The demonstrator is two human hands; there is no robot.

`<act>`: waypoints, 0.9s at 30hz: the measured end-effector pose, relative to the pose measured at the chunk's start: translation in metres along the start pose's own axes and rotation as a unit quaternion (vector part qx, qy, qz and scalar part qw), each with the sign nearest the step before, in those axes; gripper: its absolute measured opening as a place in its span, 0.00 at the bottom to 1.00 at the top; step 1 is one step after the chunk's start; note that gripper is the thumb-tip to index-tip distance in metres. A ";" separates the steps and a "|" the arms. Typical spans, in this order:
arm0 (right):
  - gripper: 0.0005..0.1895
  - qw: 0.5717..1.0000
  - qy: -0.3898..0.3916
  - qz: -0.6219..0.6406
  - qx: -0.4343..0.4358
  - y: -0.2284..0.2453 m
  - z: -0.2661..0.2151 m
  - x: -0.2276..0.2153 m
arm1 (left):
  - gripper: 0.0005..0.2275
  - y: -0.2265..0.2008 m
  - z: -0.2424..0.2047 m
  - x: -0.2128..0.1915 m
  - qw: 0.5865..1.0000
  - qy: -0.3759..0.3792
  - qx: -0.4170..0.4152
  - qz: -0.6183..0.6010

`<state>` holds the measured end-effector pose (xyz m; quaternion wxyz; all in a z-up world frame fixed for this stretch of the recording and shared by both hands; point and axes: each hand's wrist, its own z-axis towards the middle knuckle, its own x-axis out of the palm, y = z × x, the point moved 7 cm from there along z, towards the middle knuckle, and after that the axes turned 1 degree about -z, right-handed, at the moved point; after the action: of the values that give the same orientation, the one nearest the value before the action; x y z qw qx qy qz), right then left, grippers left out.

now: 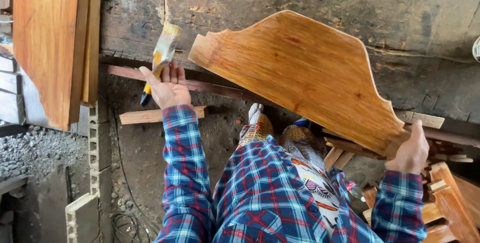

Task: The person applies a brown wood stain to a curved wooden board using a paintbrush, covering the surface and edges. They then dip the brush into a container of stain and apply it to a long, thin wooden piece, coating both sides.

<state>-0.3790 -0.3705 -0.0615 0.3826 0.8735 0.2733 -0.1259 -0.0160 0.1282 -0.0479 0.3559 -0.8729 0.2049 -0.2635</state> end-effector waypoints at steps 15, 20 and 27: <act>0.27 0.974 0.002 0.151 -0.170 -0.052 0.045 -0.015 | 0.35 0.042 0.023 0.010 0.998 0.000 -0.054 0.019; 0.28 0.975 -0.021 0.127 -0.180 -0.057 0.050 -0.020 | 0.36 0.045 0.027 0.008 0.998 -0.002 -0.062 0.015; 0.14 0.966 -0.060 0.144 -0.205 -0.048 0.024 -0.037 | 0.32 0.040 0.023 0.008 0.998 -0.020 -0.066 -0.014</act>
<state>-0.4374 -0.3750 -0.0905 0.5830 0.7978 0.1408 -0.0626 -0.0028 0.1087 -0.0886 0.2981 -0.9024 0.2018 -0.2367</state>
